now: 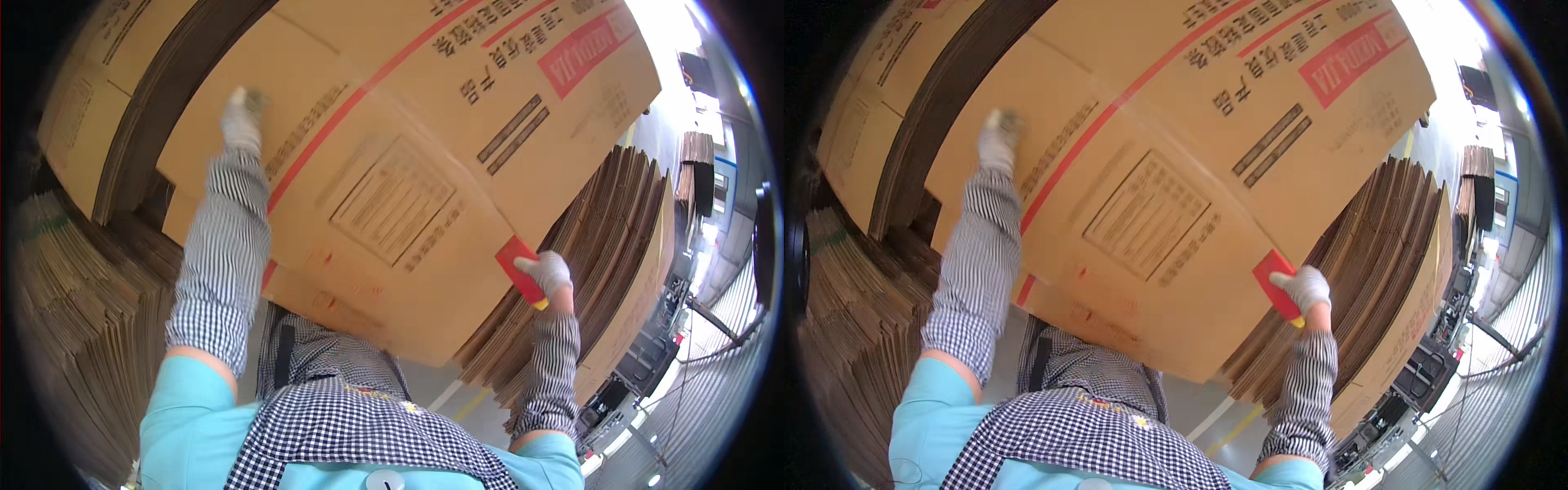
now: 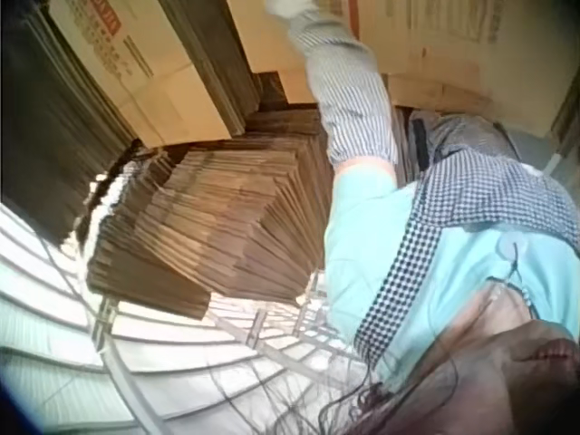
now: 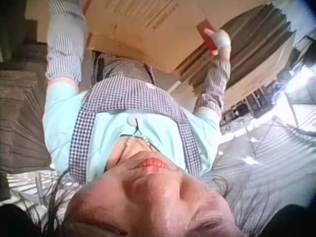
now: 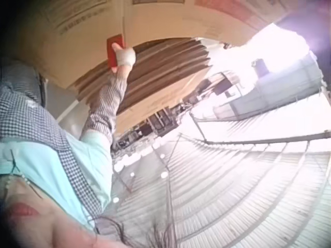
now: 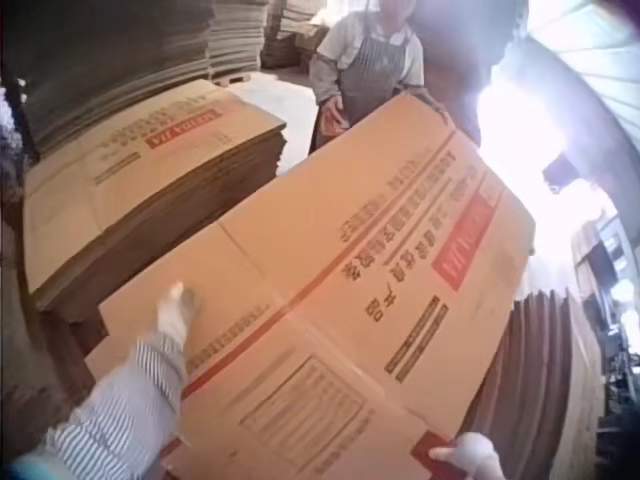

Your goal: The recorder picks up flattened cardboard boxes, applies tape using a dispenser, and moves them to another area in a warehouse.

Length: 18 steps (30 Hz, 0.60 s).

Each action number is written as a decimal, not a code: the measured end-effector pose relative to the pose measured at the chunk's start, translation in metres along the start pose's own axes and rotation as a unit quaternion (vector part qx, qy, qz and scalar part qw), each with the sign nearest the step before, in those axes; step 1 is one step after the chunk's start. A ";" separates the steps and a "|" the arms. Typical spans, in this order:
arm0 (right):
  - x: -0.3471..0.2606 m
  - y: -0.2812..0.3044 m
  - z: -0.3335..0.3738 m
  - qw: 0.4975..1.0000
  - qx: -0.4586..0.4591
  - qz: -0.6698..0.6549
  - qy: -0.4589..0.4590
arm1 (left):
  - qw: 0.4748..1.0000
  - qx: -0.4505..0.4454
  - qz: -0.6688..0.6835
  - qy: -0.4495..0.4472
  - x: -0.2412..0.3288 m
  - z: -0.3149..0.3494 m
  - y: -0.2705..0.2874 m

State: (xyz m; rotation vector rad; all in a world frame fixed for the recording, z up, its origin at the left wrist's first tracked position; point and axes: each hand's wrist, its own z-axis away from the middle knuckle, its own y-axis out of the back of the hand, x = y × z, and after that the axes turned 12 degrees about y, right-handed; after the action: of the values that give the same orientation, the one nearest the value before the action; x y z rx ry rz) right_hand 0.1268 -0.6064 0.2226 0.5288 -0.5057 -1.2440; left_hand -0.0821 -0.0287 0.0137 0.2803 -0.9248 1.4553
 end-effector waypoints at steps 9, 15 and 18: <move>-0.036 -0.078 0.158 0.740 0.065 -0.608 0.281 | 0.731 -0.501 -0.024 0.463 -0.166 0.353 -0.074; -0.061 -0.072 0.167 0.809 0.077 -0.484 0.325 | 0.773 -0.535 -0.034 0.338 -0.134 0.368 -0.079; -0.072 -0.067 0.153 0.826 0.080 -0.437 0.347 | 0.825 -0.448 -0.042 0.342 -0.125 0.363 -0.088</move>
State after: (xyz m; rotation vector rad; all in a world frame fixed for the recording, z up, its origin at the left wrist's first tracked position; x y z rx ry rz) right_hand -0.0364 -0.5678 0.2943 1.3937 0.3229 -1.7352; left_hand -0.1157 -0.3774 0.1933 -0.8470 -0.8667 0.7870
